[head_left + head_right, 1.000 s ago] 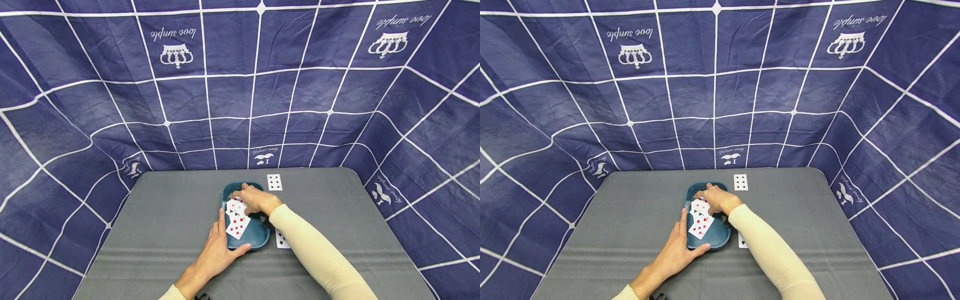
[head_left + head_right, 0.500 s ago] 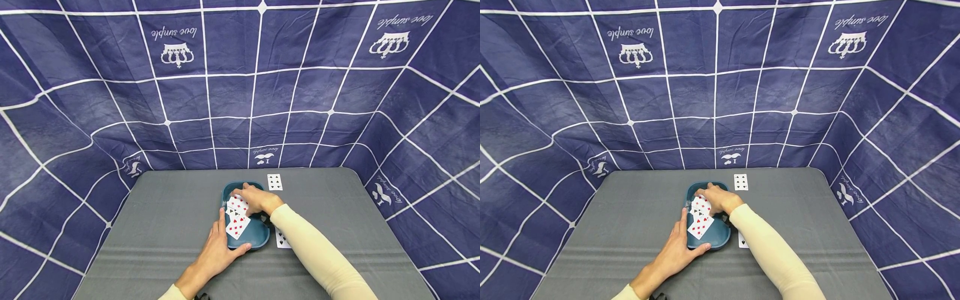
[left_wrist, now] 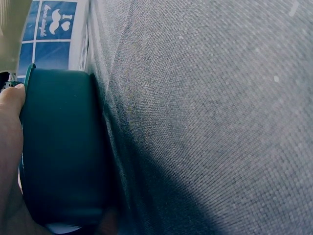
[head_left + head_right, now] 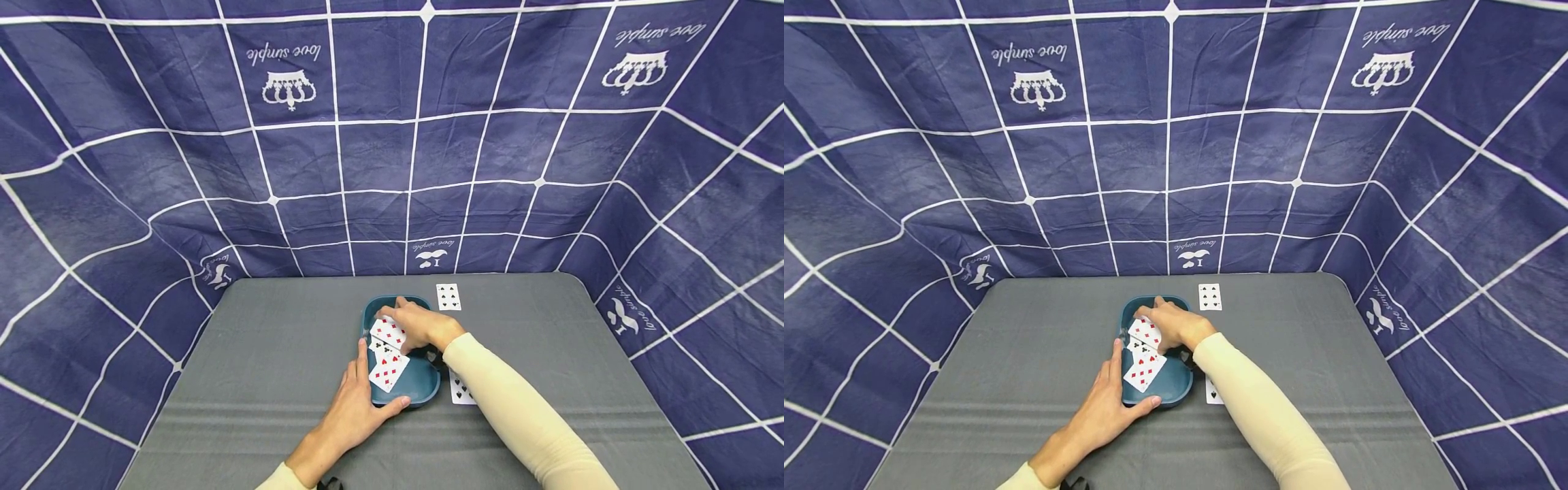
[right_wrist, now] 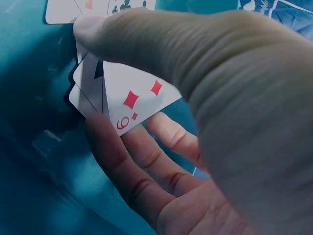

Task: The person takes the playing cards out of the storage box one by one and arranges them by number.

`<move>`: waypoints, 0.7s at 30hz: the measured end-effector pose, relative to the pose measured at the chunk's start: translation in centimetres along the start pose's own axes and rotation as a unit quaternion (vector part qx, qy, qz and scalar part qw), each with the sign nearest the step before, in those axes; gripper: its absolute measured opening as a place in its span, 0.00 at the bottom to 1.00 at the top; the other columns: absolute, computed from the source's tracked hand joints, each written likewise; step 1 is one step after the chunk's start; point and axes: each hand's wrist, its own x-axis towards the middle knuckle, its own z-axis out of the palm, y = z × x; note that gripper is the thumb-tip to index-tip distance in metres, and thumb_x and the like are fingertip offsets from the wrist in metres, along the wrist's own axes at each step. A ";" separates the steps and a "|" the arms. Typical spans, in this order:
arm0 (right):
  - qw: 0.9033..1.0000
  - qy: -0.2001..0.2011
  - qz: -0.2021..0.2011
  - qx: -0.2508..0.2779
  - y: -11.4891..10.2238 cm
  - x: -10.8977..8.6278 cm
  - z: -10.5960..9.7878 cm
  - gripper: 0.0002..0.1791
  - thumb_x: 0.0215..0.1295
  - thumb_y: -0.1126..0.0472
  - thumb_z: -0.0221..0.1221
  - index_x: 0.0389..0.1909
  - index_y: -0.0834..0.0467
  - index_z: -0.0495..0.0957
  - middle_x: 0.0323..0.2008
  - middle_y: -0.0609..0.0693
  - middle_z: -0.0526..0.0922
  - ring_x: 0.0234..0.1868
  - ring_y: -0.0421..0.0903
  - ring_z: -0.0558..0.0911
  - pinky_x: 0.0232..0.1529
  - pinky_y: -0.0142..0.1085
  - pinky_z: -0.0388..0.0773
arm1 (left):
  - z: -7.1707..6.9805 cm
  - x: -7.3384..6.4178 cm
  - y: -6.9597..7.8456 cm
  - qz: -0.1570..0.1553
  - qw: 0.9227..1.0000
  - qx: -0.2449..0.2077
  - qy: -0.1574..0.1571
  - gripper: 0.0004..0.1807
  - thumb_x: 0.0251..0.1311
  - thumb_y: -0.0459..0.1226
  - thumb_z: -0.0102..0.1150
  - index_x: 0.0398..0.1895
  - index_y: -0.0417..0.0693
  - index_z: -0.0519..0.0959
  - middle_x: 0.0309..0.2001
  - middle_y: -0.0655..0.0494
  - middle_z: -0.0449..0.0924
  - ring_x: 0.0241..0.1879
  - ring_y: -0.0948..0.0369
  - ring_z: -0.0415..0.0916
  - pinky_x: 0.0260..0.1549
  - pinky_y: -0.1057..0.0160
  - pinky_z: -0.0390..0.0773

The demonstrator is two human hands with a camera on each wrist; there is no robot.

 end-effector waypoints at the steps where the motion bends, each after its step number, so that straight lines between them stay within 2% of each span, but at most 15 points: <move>1: 1.000 0.001 0.000 0.001 0.0 0.0 0.0 0.54 0.58 0.57 0.91 0.84 0.43 0.75 0.66 0.59 0.79 0.66 0.56 0.86 0.69 0.51 0.88 | 0.0 0.0 0.0 0.000 1.000 0.001 -0.001 0.84 0.58 0.72 0.82 0.98 0.40 0.40 0.79 0.30 0.71 0.79 0.35 0.74 0.76 0.33 0.79; 10: 0.999 0.028 0.001 0.029 0.2 -1.0 -0.6 0.52 0.59 0.55 0.91 0.83 0.46 0.75 0.70 0.57 0.77 0.66 0.57 0.87 0.69 0.53 0.88 | -0.1 0.1 0.1 0.002 1.000 0.000 -0.003 0.83 0.59 0.71 0.83 0.98 0.39 0.40 0.79 0.30 0.71 0.78 0.34 0.73 0.75 0.32 0.79; 16: 0.998 0.056 -0.005 0.026 0.6 -1.7 -0.7 0.51 0.59 0.49 0.90 0.81 0.50 0.76 0.71 0.56 0.76 0.60 0.58 0.90 0.65 0.52 0.89 | 0.0 0.0 0.1 0.007 1.000 0.004 0.002 0.83 0.59 0.71 0.82 0.98 0.39 0.40 0.77 0.30 0.73 0.76 0.35 0.75 0.74 0.33 0.80; 21: 0.998 0.063 -0.009 0.019 1.0 -2.1 -0.7 0.50 0.60 0.45 0.89 0.80 0.53 0.77 0.70 0.55 0.76 0.57 0.58 0.91 0.63 0.52 0.90 | 0.1 -0.1 0.0 0.013 1.000 0.010 0.009 0.83 0.60 0.73 0.81 0.98 0.37 0.41 0.75 0.31 0.74 0.75 0.37 0.77 0.72 0.34 0.81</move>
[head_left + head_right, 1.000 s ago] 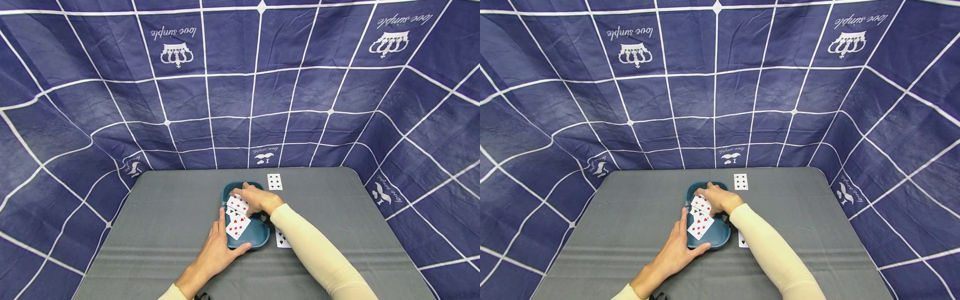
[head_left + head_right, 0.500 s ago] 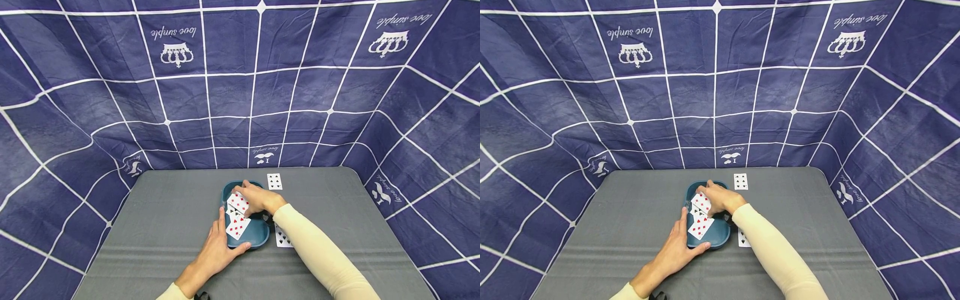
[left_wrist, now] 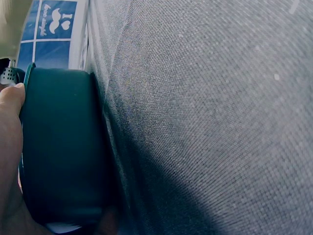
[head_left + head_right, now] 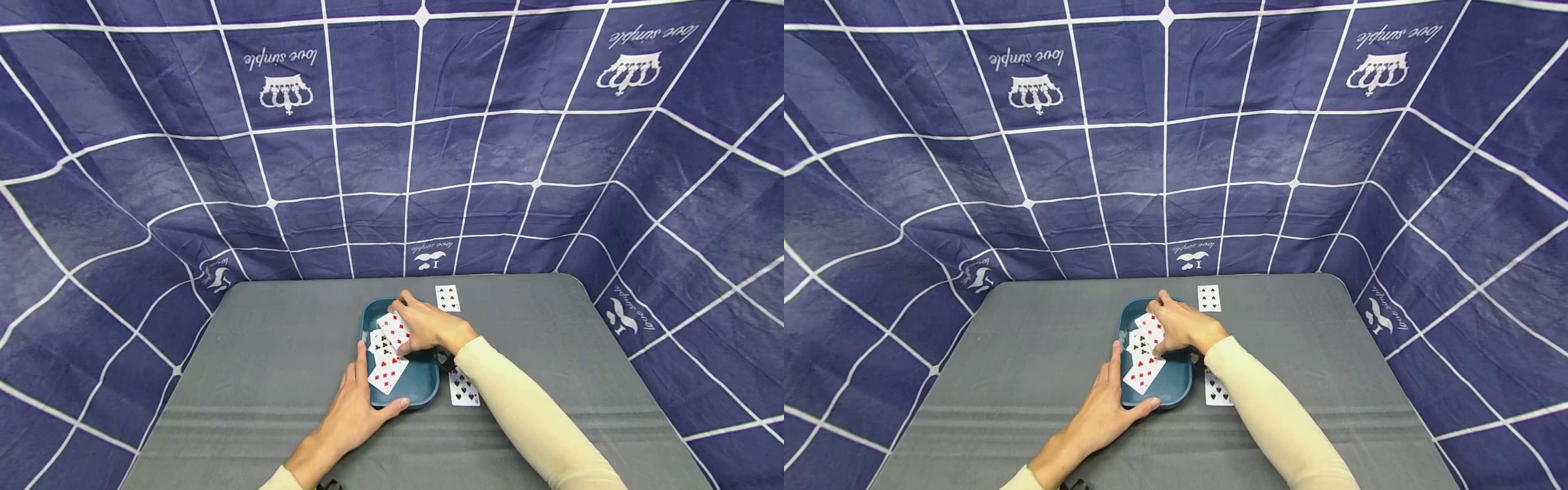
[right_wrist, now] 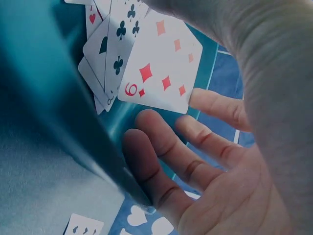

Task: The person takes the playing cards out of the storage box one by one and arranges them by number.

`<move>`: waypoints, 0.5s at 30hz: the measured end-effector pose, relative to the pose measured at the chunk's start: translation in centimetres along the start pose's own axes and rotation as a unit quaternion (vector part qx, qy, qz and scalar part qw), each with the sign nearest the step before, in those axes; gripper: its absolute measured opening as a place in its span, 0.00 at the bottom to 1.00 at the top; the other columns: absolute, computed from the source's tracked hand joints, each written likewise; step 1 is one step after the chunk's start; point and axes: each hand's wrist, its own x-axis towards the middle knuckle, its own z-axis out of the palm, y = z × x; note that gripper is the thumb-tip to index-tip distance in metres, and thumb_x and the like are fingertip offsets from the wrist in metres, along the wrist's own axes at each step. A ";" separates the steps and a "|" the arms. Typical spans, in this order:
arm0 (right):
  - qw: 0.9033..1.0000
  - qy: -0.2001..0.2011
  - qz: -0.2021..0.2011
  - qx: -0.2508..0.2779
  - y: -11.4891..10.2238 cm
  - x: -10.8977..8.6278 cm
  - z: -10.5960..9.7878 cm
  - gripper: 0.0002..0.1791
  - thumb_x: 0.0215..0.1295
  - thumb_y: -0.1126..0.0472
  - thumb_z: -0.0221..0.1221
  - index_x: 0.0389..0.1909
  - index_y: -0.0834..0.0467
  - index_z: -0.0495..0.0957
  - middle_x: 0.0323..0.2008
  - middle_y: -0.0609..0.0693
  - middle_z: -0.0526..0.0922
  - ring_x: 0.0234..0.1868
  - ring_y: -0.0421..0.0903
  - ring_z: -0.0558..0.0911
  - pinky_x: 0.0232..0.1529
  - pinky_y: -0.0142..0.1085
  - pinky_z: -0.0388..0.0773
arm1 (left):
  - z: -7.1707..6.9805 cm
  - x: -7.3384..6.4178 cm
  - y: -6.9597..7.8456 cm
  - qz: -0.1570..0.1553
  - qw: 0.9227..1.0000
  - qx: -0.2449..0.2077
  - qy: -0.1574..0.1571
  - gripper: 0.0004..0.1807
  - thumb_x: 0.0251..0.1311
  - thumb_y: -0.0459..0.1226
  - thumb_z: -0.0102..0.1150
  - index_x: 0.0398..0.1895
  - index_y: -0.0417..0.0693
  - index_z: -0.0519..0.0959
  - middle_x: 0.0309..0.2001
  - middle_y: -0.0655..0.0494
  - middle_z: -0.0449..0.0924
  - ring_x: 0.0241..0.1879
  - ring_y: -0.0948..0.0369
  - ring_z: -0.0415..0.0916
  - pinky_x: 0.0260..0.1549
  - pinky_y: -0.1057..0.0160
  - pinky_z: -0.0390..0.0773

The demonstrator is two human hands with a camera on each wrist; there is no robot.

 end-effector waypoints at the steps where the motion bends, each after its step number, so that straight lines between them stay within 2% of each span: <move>1: 1.000 0.001 0.000 0.000 0.1 -0.1 0.0 0.50 0.60 0.44 0.89 0.80 0.54 0.77 0.70 0.55 0.76 0.56 0.58 0.91 0.62 0.52 0.90 | 0.0 0.0 0.0 0.000 1.000 0.000 0.001 0.83 0.60 0.73 0.81 0.98 0.37 0.41 0.75 0.31 0.74 0.75 0.37 0.77 0.72 0.34 0.81; 9: 1.000 0.017 -0.008 0.004 0.6 -0.6 -0.4 0.51 0.61 0.44 0.88 0.80 0.59 0.78 0.69 0.57 0.77 0.58 0.57 0.90 0.65 0.52 0.90 | 0.0 -0.1 0.1 -0.003 1.000 -0.003 -0.002 0.83 0.59 0.73 0.81 0.98 0.38 0.41 0.75 0.32 0.74 0.74 0.38 0.77 0.72 0.34 0.81; 15: 0.999 0.035 -0.016 0.016 0.9 -0.9 -0.7 0.50 0.62 0.46 0.88 0.81 0.56 0.78 0.71 0.58 0.77 0.60 0.58 0.91 0.66 0.53 0.90 | 0.0 -0.1 0.1 0.001 1.000 0.001 0.004 0.83 0.59 0.73 0.81 0.98 0.37 0.42 0.74 0.32 0.75 0.73 0.38 0.78 0.71 0.35 0.82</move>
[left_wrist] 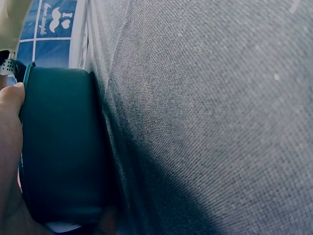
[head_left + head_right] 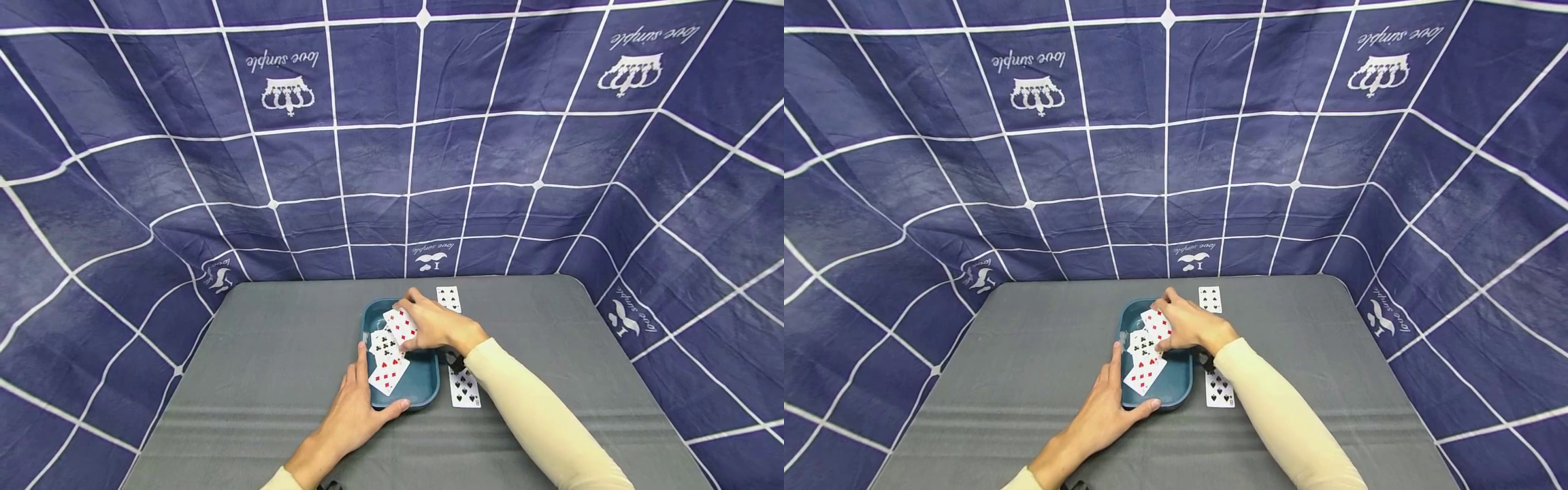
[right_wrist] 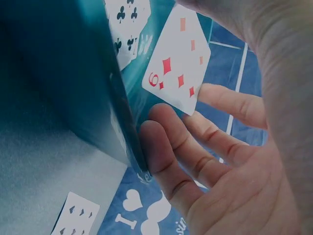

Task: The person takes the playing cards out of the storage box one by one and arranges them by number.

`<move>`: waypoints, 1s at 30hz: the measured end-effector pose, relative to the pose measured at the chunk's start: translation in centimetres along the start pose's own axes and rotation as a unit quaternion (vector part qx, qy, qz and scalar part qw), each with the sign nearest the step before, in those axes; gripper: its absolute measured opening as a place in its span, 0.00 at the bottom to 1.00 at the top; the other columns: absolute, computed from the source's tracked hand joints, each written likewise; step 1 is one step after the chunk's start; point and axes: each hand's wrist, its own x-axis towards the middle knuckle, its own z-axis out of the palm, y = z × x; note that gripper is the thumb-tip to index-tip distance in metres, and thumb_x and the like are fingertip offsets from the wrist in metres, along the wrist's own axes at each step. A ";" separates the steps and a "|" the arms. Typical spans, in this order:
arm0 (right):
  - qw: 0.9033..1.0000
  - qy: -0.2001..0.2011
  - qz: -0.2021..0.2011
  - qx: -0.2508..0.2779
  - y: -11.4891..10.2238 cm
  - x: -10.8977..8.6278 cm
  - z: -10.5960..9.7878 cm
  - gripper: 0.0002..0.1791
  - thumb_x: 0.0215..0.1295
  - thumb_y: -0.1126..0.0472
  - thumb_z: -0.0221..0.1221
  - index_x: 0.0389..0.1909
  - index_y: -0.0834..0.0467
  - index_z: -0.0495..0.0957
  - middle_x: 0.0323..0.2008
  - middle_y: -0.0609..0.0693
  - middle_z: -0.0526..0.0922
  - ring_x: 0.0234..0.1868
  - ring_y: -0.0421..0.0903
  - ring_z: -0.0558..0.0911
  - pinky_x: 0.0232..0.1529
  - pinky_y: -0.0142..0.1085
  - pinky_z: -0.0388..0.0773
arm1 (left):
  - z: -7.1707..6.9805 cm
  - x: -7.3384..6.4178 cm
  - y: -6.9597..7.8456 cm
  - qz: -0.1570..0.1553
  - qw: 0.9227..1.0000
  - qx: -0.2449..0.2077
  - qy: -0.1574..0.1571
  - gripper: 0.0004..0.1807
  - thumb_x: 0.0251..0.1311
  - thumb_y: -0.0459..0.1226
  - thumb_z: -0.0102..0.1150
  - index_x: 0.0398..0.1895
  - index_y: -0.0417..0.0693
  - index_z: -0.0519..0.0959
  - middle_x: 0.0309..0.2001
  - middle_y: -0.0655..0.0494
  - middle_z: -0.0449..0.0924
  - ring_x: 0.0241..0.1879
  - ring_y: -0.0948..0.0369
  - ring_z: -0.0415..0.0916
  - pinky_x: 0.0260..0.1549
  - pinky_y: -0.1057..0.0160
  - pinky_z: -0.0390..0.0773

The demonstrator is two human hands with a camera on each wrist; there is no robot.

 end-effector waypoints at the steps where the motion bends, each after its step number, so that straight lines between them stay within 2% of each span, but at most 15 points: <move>1: 1.000 0.003 0.000 0.001 0.0 -0.1 -0.1 0.50 0.62 0.46 0.88 0.81 0.55 0.78 0.71 0.58 0.76 0.60 0.58 0.91 0.65 0.53 0.90 | 0.0 0.0 0.0 0.001 1.000 0.000 0.001 0.83 0.59 0.73 0.81 0.98 0.37 0.42 0.74 0.32 0.75 0.73 0.38 0.78 0.71 0.35 0.82; 9: 1.000 0.031 -0.006 -0.001 0.4 -0.6 -0.8 0.49 0.62 0.44 0.88 0.81 0.53 0.80 0.71 0.56 0.76 0.60 0.54 0.89 0.66 0.53 0.89 | 0.0 0.0 -0.1 0.000 1.000 -0.001 0.003 0.83 0.59 0.73 0.82 0.98 0.38 0.42 0.74 0.33 0.75 0.73 0.38 0.77 0.71 0.35 0.81; 16: 0.998 0.055 0.003 -0.017 1.6 -1.4 -1.3 0.47 0.63 0.42 0.86 0.83 0.45 0.80 0.72 0.50 0.76 0.56 0.50 0.88 0.57 0.54 0.90 | 0.2 0.1 -0.1 0.002 1.000 0.002 0.006 0.83 0.58 0.73 0.82 0.98 0.38 0.42 0.73 0.33 0.76 0.73 0.38 0.78 0.71 0.35 0.82; 19: 0.998 0.067 0.005 -0.021 2.2 -1.6 -1.5 0.48 0.64 0.40 0.85 0.83 0.43 0.79 0.74 0.49 0.76 0.53 0.51 0.89 0.53 0.54 0.90 | 0.1 0.2 -0.2 0.000 1.000 0.000 0.005 0.83 0.57 0.74 0.82 0.98 0.39 0.42 0.74 0.33 0.75 0.74 0.38 0.78 0.72 0.35 0.81; 25: 0.995 0.095 0.008 -0.028 3.3 -2.2 -2.1 0.47 0.65 0.38 0.84 0.84 0.40 0.79 0.76 0.51 0.76 0.59 0.56 0.89 0.53 0.60 0.90 | 0.0 0.2 -0.2 -0.004 1.000 -0.002 0.002 0.84 0.57 0.74 0.81 0.98 0.39 0.41 0.75 0.33 0.74 0.75 0.38 0.77 0.73 0.35 0.81; 30: 0.993 0.113 0.024 -0.028 4.5 -2.7 -2.4 0.45 0.64 0.39 0.85 0.81 0.41 0.80 0.77 0.50 0.76 0.59 0.57 0.89 0.52 0.58 0.90 | 0.0 0.2 -0.2 -0.007 1.000 -0.005 -0.003 0.84 0.58 0.74 0.81 0.98 0.39 0.41 0.75 0.33 0.74 0.75 0.38 0.77 0.72 0.35 0.81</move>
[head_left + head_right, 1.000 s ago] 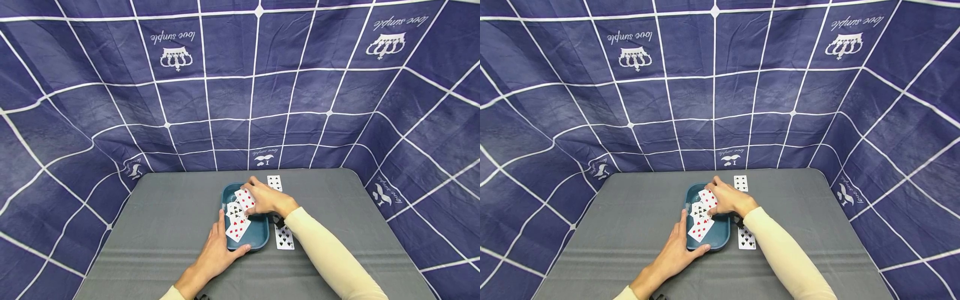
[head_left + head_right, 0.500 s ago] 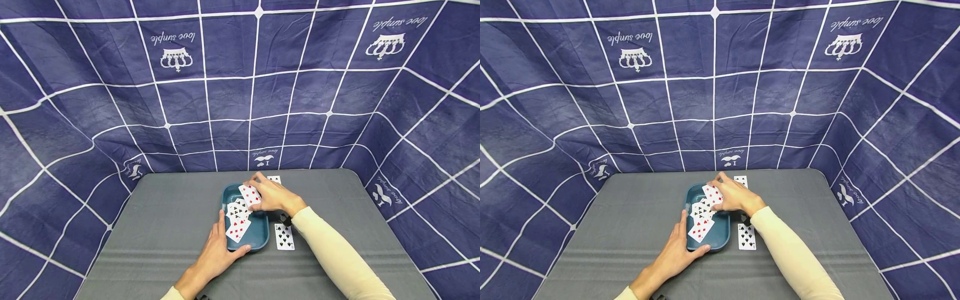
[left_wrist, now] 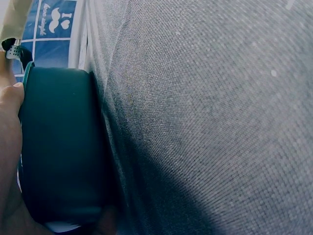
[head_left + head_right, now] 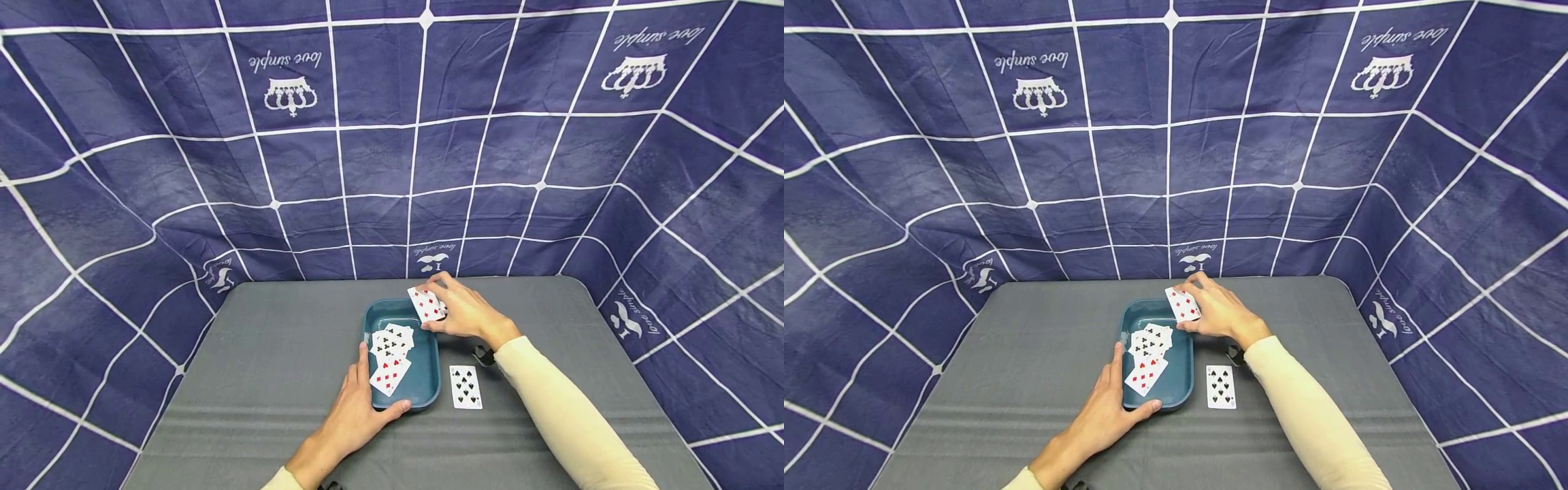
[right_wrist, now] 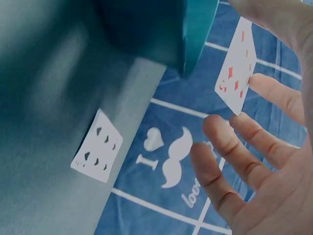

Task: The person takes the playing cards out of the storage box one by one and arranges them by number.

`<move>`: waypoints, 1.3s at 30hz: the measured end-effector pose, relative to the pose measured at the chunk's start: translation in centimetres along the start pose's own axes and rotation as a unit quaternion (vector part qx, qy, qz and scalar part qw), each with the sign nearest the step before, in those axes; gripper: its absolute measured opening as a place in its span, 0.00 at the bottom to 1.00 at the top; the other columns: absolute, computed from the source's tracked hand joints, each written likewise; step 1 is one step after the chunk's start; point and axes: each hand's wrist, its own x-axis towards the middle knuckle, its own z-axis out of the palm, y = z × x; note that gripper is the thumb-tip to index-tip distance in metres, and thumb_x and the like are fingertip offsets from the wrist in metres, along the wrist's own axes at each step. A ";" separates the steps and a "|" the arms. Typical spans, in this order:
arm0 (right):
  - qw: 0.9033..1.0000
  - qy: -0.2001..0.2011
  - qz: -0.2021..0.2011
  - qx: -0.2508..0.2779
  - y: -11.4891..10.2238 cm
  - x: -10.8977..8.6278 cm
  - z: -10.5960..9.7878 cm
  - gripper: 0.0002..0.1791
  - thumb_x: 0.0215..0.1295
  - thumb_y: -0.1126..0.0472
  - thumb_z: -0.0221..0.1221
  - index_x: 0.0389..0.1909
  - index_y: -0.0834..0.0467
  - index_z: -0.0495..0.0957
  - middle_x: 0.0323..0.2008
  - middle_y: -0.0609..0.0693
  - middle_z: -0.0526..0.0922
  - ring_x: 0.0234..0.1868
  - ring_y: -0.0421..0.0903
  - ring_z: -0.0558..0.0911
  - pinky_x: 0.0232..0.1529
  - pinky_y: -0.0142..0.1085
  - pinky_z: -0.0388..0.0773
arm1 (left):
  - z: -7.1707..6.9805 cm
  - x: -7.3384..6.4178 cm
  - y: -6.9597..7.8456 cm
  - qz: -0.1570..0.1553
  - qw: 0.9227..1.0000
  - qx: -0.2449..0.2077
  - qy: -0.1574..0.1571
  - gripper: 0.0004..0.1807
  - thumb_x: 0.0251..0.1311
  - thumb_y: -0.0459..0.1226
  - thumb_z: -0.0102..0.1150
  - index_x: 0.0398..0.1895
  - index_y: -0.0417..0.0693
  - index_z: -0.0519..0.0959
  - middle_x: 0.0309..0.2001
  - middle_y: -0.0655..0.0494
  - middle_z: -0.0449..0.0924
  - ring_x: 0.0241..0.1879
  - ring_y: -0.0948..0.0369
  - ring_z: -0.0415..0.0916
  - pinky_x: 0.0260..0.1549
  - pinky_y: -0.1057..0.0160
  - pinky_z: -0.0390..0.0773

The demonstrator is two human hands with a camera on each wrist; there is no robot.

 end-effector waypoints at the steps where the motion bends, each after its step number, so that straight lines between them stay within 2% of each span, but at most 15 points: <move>1: 1.000 0.003 0.004 -0.001 0.3 -0.1 0.0 0.45 0.64 0.39 0.84 0.81 0.40 0.80 0.76 0.49 0.76 0.59 0.57 0.89 0.53 0.58 0.90 | 0.0 0.0 0.0 -0.002 1.000 0.000 0.000 0.84 0.58 0.74 0.81 0.98 0.40 0.40 0.75 0.33 0.74 0.75 0.39 0.76 0.72 0.35 0.81; 9: 1.000 0.017 0.025 -0.007 2.5 -0.9 -0.1 0.41 0.65 0.38 0.83 0.78 0.41 0.83 0.77 0.49 0.77 0.64 0.59 0.88 0.55 0.62 0.89 | 0.2 0.1 -0.1 -0.005 1.000 0.001 0.001 0.83 0.58 0.73 0.82 0.98 0.40 0.41 0.75 0.34 0.74 0.75 0.39 0.76 0.73 0.36 0.81; 18: 0.998 0.026 0.054 0.012 4.4 -1.9 -0.1 0.39 0.67 0.40 0.81 0.77 0.42 0.83 0.79 0.52 0.76 0.76 0.63 0.82 0.64 0.67 0.86 | 0.0 0.0 0.1 -0.002 1.000 0.001 0.004 0.83 0.57 0.72 0.83 0.98 0.40 0.41 0.75 0.33 0.74 0.75 0.39 0.77 0.73 0.35 0.81; 21: 0.998 0.038 0.054 0.011 5.1 -2.2 -0.1 0.39 0.67 0.41 0.82 0.77 0.44 0.84 0.78 0.55 0.77 0.77 0.64 0.80 0.68 0.67 0.84 | 0.0 0.0 0.1 0.000 1.000 -0.001 0.005 0.83 0.57 0.71 0.83 0.98 0.39 0.41 0.74 0.33 0.75 0.74 0.39 0.77 0.73 0.35 0.81; 28: 0.996 0.069 0.056 0.000 7.1 -2.9 0.3 0.38 0.66 0.45 0.82 0.75 0.49 0.86 0.77 0.59 0.80 0.74 0.66 0.79 0.73 0.68 0.79 | 0.0 -0.1 0.2 0.000 1.000 -0.004 0.006 0.84 0.57 0.72 0.83 0.98 0.39 0.42 0.75 0.33 0.75 0.75 0.38 0.77 0.73 0.35 0.81; 35: 0.994 0.068 0.087 0.018 8.4 -3.7 0.5 0.38 0.67 0.47 0.81 0.76 0.52 0.85 0.78 0.61 0.79 0.79 0.70 0.76 0.77 0.73 0.73 | 0.0 -0.2 0.3 -0.002 1.000 -0.006 0.004 0.84 0.57 0.72 0.83 0.98 0.40 0.41 0.75 0.34 0.75 0.76 0.38 0.76 0.74 0.35 0.80; 39: 0.992 0.065 0.105 0.020 9.3 -4.0 0.9 0.38 0.68 0.47 0.81 0.77 0.52 0.84 0.79 0.64 0.78 0.80 0.73 0.77 0.77 0.75 0.73 | 0.0 -0.2 0.2 -0.003 1.000 -0.005 0.002 0.84 0.57 0.72 0.83 0.98 0.40 0.41 0.75 0.34 0.75 0.76 0.39 0.76 0.74 0.34 0.80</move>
